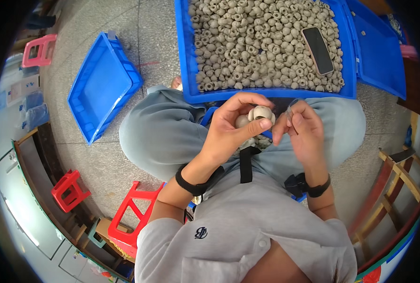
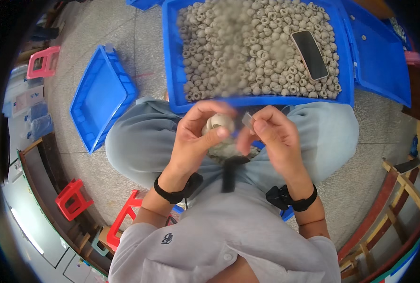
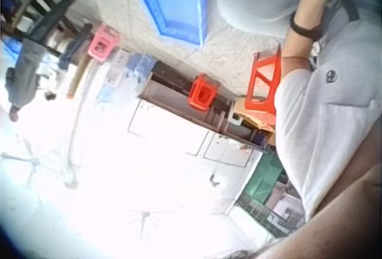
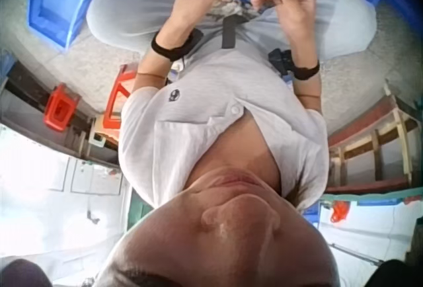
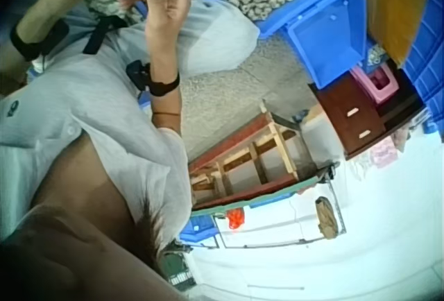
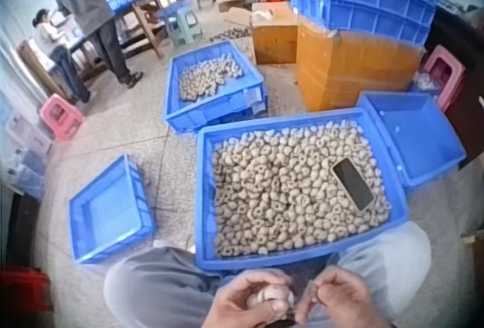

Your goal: Assembling small white plastic components by snapping pieces together.

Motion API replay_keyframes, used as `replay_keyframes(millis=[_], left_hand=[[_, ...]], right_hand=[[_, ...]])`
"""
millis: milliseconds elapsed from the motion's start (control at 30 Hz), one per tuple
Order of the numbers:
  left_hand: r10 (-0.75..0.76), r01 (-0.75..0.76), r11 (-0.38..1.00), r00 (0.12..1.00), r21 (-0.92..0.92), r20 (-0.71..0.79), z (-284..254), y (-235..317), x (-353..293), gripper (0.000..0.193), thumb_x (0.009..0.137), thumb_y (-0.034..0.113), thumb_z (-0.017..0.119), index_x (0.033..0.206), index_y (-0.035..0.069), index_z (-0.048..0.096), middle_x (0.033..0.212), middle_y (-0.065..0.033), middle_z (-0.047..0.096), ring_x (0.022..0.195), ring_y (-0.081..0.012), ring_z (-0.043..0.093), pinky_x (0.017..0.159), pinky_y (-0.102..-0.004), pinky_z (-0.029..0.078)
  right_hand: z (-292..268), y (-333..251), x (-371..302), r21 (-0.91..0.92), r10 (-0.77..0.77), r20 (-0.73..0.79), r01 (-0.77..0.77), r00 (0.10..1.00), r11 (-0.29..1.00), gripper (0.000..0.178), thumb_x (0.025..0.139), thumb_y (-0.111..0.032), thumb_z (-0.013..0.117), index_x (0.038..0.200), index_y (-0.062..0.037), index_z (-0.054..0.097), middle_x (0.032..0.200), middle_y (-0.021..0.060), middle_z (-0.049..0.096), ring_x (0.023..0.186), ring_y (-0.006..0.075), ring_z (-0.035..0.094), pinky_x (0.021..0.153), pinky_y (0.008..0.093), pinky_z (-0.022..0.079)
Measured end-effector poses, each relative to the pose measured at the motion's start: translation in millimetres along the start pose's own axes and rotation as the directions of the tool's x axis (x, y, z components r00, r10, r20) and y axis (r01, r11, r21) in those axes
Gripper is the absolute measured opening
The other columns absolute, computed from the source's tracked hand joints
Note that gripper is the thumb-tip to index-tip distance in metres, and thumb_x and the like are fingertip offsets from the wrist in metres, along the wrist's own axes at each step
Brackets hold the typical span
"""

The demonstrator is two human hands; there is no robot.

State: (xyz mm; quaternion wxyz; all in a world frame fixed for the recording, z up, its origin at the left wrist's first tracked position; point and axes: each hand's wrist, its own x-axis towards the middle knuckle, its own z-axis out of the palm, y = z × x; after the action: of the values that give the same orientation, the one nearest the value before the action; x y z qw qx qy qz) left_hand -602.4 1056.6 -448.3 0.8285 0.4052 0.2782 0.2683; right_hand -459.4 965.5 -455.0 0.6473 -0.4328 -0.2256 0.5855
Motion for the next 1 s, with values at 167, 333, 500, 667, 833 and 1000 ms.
replay_keyframes(millis=[167, 333, 500, 667, 833, 1000], left_hand=[[-0.189, 0.187, 0.978, 0.982, -0.095, -0.013, 3.7, 2.9, -3.0, 0.028, 0.078, 0.006, 0.064, 0.104, 0.002, 0.054, 0.097, -0.0043, 0.059, 0.079, -0.0052, 0.052, 0.068, -0.0186, 0.043], [-0.177, 0.177, 0.982, 0.984, -0.066, 0.001, 1.4, -1.3, -2.3, 0.037, 0.076, 0.005, 0.066, 0.111, 0.003, 0.055, 0.098, -0.0059, 0.062, 0.066, -0.0028, 0.048, 0.06, -0.0151, 0.041], [0.064, -0.071, 0.966, 0.997, 0.247, 0.035, 4.1, -5.5, -4.2, 0.034, 0.076, 0.001, 0.064, 0.11, 0.002, 0.057, 0.101, -0.0079, 0.06, 0.068, -0.005, 0.05, 0.061, -0.0163, 0.042], [0.143, -0.165, 0.936, 0.985, 0.31, 0.093, 3.5, -4.2, -2.7, 0.033, 0.076, -0.002, 0.062, 0.109, 0.001, 0.058, 0.105, -0.0109, 0.057, 0.074, -0.0088, 0.055, 0.065, -0.0195, 0.044], [0.195, -0.236, 0.889, 0.971, 0.392, 0.141, 2.0, -2.9, -1.3, 0.032, 0.075, -0.001, 0.063, 0.107, 0.0, 0.059, 0.106, -0.0125, 0.056, 0.08, -0.012, 0.057, 0.069, -0.0226, 0.047], [0.209, -0.251, 0.885, 0.967, 0.392, 0.148, 3.3, 0.1, -2.0, 0.031, 0.075, -0.002, 0.062, 0.106, -0.002, 0.059, 0.106, -0.0136, 0.056, 0.081, -0.014, 0.058, 0.069, -0.0241, 0.048]], right_hand=[[-1.3, 0.2, -3.3, -0.026, -0.004, 0.039, 0.005, 0.999, 1.0, 0.02, 0.088, -0.02, 0.051, 0.084, -0.0006, 0.049, 0.068, 0.0092, 0.057, 0.06, 0.0151, 0.056, 0.054, 0.0254, 0.045], [-5.5, 2.4, -4.3, -0.008, -0.063, 0.062, 0.064, 0.996, 0.998, 0.017, 0.087, -0.017, 0.052, 0.085, -0.0002, 0.051, 0.07, 0.0095, 0.058, 0.062, 0.015, 0.057, 0.054, 0.0257, 0.046], [0.9, 0.9, -5.6, 0.047, -0.077, -0.014, 0.077, 0.997, 0.996, 0.016, 0.088, -0.016, 0.051, 0.084, 0.0, 0.051, 0.072, 0.0094, 0.058, 0.063, 0.0146, 0.057, 0.055, 0.0256, 0.047], [2.7, -0.7, -6.6, -0.038, -0.072, -0.036, 0.07, 0.997, 0.997, 0.014, 0.087, -0.012, 0.052, 0.085, 0.0014, 0.052, 0.076, 0.0081, 0.058, 0.065, 0.0137, 0.057, 0.057, 0.0261, 0.048], [0.9, 0.5, -6.7, -0.113, -0.102, -0.04, 0.097, 0.994, 0.989, 0.015, 0.086, -0.013, 0.052, 0.081, 0.0016, 0.052, 0.076, 0.0097, 0.057, 0.063, 0.0156, 0.057, 0.054, 0.0274, 0.049], [3.9, -0.6, -6.7, -0.163, -0.114, -0.028, 0.108, 0.993, 0.981, 0.018, 0.086, -0.014, 0.051, 0.075, 0.0008, 0.05, 0.074, 0.0118, 0.057, 0.062, 0.0181, 0.057, 0.051, 0.029, 0.05]])
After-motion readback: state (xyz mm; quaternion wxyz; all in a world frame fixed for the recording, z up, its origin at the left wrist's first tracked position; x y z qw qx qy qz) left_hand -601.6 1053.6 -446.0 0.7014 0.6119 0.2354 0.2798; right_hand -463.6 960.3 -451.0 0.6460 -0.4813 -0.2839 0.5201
